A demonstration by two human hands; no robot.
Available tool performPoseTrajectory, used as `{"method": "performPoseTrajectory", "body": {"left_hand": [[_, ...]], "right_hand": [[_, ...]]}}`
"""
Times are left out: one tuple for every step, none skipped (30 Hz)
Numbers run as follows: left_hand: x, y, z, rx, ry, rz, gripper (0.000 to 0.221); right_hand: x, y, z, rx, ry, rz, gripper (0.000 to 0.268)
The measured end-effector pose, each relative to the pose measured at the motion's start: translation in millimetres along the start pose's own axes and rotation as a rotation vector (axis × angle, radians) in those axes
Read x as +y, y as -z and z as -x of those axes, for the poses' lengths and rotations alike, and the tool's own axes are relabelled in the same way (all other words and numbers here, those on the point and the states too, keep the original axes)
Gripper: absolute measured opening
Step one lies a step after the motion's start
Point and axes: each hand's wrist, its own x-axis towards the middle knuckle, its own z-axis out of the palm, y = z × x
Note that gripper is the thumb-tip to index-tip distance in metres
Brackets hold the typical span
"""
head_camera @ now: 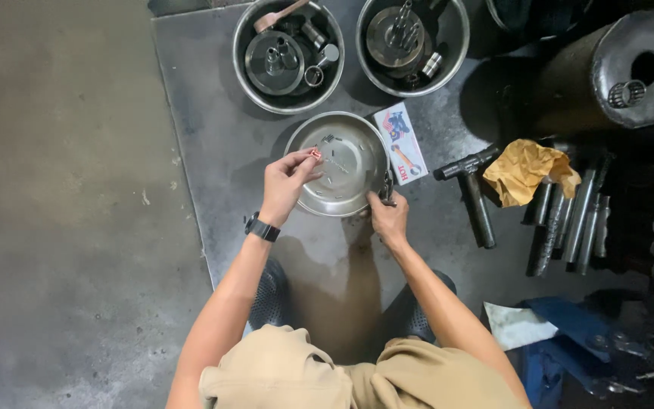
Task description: Cleaning and inspecting motorcycle needle bearings and small mechanical components in a metal bowl containing solvent.
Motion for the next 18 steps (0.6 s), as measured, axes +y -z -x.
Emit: {"method": "performPoseTrajectory", "body": {"left_hand": [[7.0,-2.8,3.2,-0.001,-0.049,0.014,0.021],[6.4,-2.0,1.0,-0.002,-0.053,0.012,0.021],[4.5,-1.2,1.0,0.002,-0.073,-0.019,0.020],[2.2,-0.3,0.9,0.005,-0.093,-0.049,0.019],[4.2,-2.6,1.3,0.000,-0.089,-0.052,0.019],[6.2,-4.9,1.6,0.007,-0.089,-0.064,0.020],[9.0,-7.9,0.7,0.013,-0.091,-0.075,0.021],[11.6,-10.5,0.6,0.007,-0.092,-0.079,0.021],[13.5,-12.6,1.4,0.015,-0.085,-0.085,0.021],[15.4,-14.1,1.9,0.022,-0.077,-0.091,0.021],[11.3,-13.5,1.3,0.019,-0.076,-0.093,0.021],[7.2,-12.3,0.6,0.032,-0.070,-0.096,0.022],[2.8,-9.6,1.6,0.049,-0.063,-0.100,0.022],[3.4,-9.7,3.7,0.050,-0.060,-0.102,0.022],[4.4,-10.5,4.0,0.046,-0.062,-0.103,0.023],[5.4,-11.3,4.4,0.043,-0.064,-0.104,0.023],[4.5,-11.0,4.8,0.043,-0.062,-0.105,0.023],[3.6,-10.8,5.1,0.035,-0.077,-0.109,0.027]], "right_hand": [[-0.5,-0.7,-0.2,0.021,0.069,-0.083,0.026],[-8.9,-0.3,-1.2,0.021,0.073,-0.086,0.026],[-15.4,0.6,0.5,0.018,0.092,-0.173,0.023],[-21.5,1.5,1.9,0.014,0.112,-0.260,0.020],[-11.0,0.9,-2.6,0.019,0.108,-0.264,0.020],[-0.6,0.2,-7.2,0.086,0.154,-0.156,0.022],[8.8,-0.1,-13.3,0.154,0.201,-0.048,0.025],[6.3,2.2,-14.1,0.159,0.200,-0.052,0.025],[4.3,4.6,-14.1,0.127,0.209,-0.084,0.025],[2.4,6.3,-14.1,0.094,0.217,-0.115,0.024],[-2.5,8.2,-12.7,0.096,0.215,-0.117,0.024],[-7.3,9.5,-11.3,0.089,0.187,-0.146,0.023],[-11.5,9.6,-8.6,0.079,0.157,-0.174,0.021],[-13.6,10.2,-6.7,0.078,0.153,-0.175,0.021],[-16.4,11.4,-6.5,0.057,0.137,-0.198,0.020],[-19.4,12.5,-6.3,0.036,0.120,-0.222,0.018],[-18.9,13.3,-5.7,0.036,0.118,-0.221,0.018],[-18.4,14.3,-5.2,-0.007,0.112,-0.219,0.020]]}}
